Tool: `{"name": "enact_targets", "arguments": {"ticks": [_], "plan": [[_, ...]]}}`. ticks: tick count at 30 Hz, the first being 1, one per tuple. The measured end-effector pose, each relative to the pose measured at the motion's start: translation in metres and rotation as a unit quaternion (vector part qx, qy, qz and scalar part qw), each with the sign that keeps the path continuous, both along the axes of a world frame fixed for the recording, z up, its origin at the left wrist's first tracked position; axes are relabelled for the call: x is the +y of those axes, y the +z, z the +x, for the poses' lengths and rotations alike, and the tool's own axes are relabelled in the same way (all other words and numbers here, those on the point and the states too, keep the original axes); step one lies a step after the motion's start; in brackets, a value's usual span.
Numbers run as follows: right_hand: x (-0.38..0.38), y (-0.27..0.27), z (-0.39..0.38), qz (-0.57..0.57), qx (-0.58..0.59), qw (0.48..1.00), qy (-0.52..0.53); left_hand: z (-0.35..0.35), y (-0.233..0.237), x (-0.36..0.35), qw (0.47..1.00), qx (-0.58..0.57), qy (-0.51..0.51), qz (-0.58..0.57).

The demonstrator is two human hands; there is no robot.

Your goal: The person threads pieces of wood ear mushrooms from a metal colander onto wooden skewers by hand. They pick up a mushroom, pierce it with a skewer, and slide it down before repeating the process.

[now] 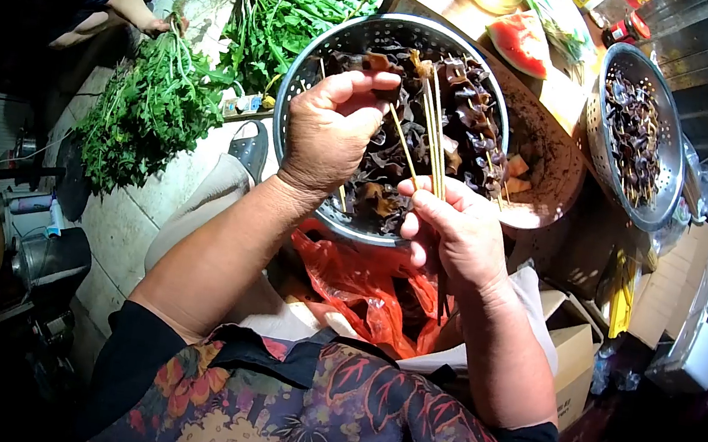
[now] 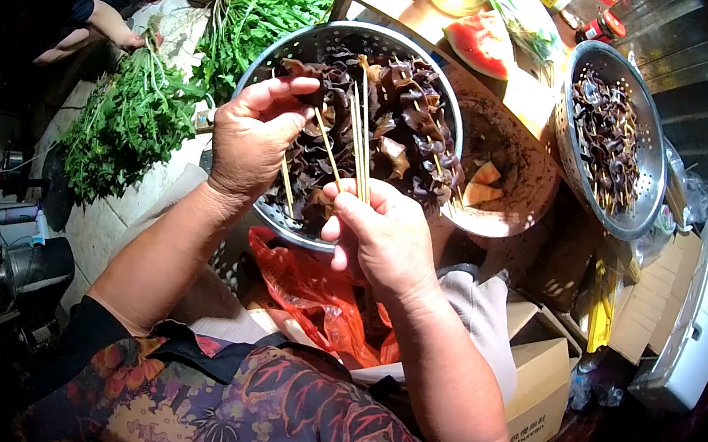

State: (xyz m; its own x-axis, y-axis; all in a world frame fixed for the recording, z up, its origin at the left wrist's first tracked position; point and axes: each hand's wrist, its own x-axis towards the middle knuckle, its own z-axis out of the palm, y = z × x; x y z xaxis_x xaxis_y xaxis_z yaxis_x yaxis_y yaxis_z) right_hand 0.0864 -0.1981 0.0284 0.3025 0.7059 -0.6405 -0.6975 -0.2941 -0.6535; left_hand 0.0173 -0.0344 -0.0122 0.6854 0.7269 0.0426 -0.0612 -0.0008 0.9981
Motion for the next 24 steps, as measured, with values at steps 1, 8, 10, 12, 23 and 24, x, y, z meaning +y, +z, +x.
{"name": "enact_targets", "arguments": {"ticks": [1, 8, 10, 12, 23, 24], "plan": [[0.000, 0.002, -0.001, 0.004, -0.005, 1.000, -0.008, 0.000, 0.001, -0.002, 1.000, 0.000, 0.000, 0.000], [0.000, 0.002, -0.004, 0.009, -0.051, 0.999, -0.016, 0.005, 0.011, 0.004, 0.960, -0.036, -0.019, -0.277], [-0.001, 0.000, -0.004, 0.008, -0.048, 0.999, -0.021, 0.004, 0.012, 0.011, 0.953, -0.011, -0.049, -0.298], [-0.002, -0.002, -0.003, 0.007, -0.045, 0.999, -0.025, 0.001, 0.013, 0.018, 0.943, 0.030, -0.114, -0.311], [0.000, -0.005, -0.005, 0.001, -0.067, 0.997, -0.023, 0.001, 0.008, 0.014, 0.930, 0.045, -0.104, -0.350], [0.000, -0.005, -0.005, 0.002, -0.067, 0.997, -0.022, 0.003, 0.011, 0.016, 0.928, 0.030, -0.080, -0.363]]}}
